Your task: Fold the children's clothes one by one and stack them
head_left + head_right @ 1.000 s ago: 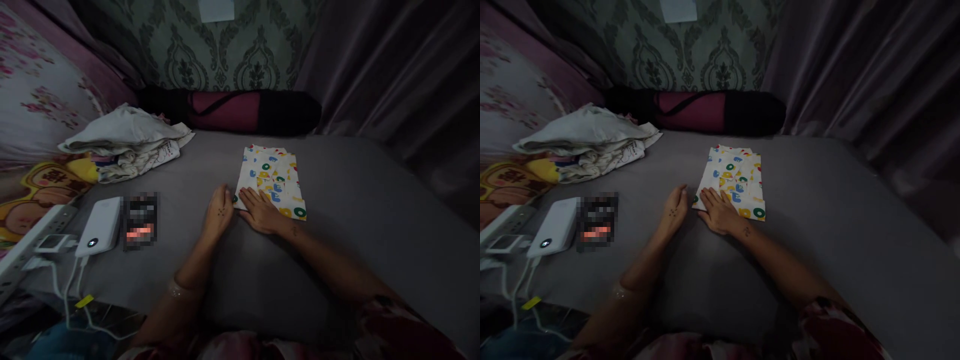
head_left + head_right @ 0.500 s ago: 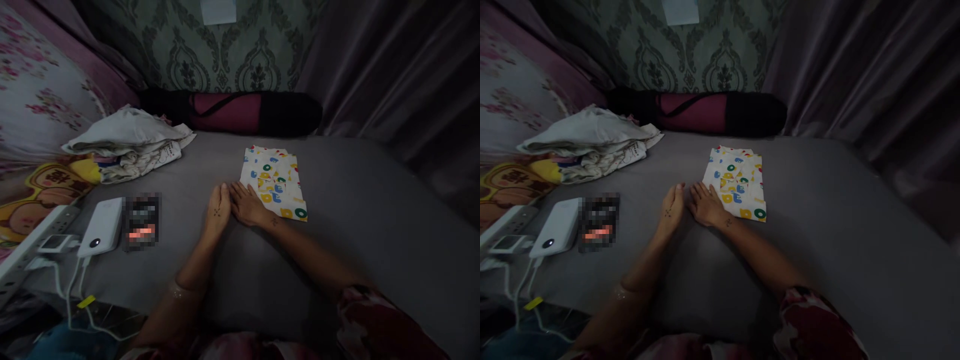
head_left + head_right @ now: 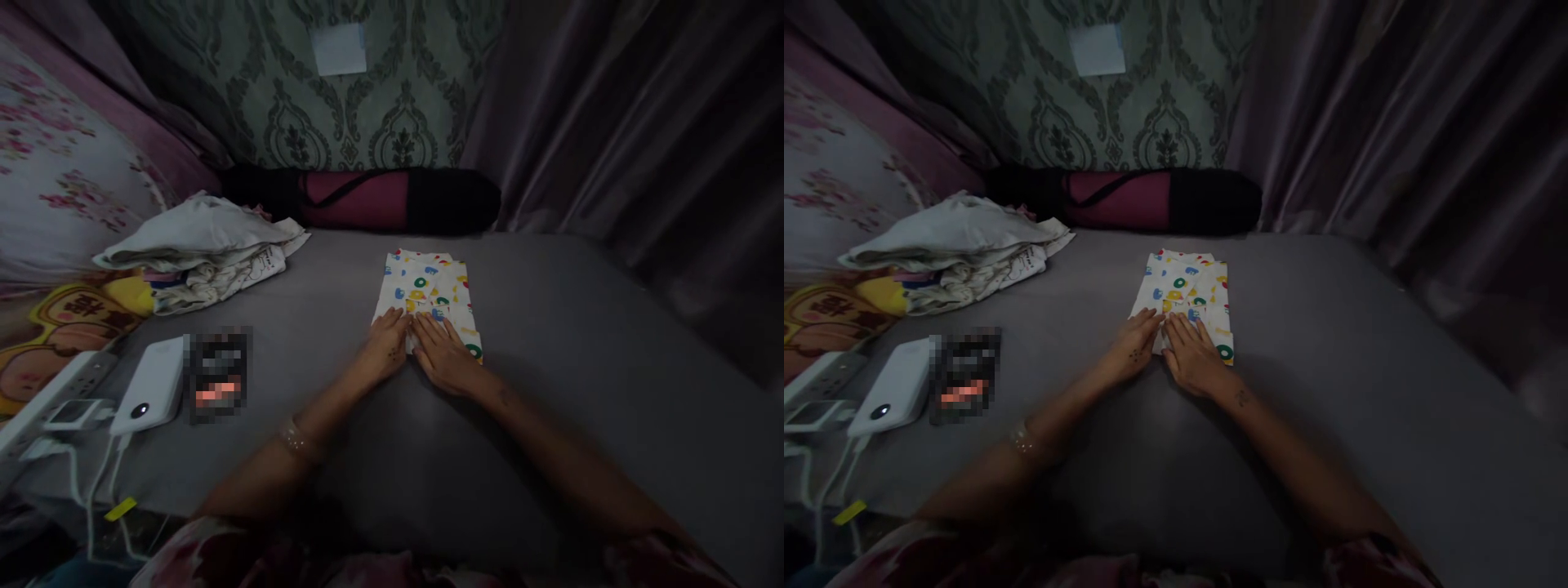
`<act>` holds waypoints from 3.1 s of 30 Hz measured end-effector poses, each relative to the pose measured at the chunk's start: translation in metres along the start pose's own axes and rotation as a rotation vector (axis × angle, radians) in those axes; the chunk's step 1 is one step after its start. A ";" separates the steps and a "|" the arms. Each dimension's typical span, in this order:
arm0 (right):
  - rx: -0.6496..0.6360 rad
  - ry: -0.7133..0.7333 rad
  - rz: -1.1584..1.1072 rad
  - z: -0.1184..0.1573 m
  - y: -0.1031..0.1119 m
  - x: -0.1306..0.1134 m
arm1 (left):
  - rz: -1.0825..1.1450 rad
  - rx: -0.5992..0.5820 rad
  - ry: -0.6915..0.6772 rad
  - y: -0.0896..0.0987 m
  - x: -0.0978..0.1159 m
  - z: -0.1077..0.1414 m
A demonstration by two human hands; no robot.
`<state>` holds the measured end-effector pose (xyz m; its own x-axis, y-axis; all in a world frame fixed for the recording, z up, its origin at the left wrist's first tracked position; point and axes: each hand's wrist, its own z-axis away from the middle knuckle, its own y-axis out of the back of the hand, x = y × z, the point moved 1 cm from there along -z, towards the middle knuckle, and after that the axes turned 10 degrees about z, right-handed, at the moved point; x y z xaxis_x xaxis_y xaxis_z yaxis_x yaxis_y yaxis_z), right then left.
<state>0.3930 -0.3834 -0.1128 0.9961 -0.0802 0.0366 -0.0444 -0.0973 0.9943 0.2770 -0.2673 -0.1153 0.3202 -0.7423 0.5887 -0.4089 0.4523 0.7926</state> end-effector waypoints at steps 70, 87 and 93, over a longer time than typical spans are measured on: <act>-0.086 -0.048 -0.105 0.022 0.011 0.032 | -0.142 -0.051 -0.378 0.006 -0.007 0.008; -0.091 -0.249 -0.232 0.020 0.018 0.078 | -0.082 0.031 -0.221 0.020 -0.031 0.005; -0.179 -0.227 -0.237 0.025 0.040 0.091 | 0.080 0.072 -0.112 0.040 -0.043 0.004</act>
<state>0.4801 -0.4192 -0.0719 0.9340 -0.2962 -0.1995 0.2190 0.0337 0.9751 0.2433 -0.2194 -0.1101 0.1881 -0.7576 0.6250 -0.4906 0.4788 0.7280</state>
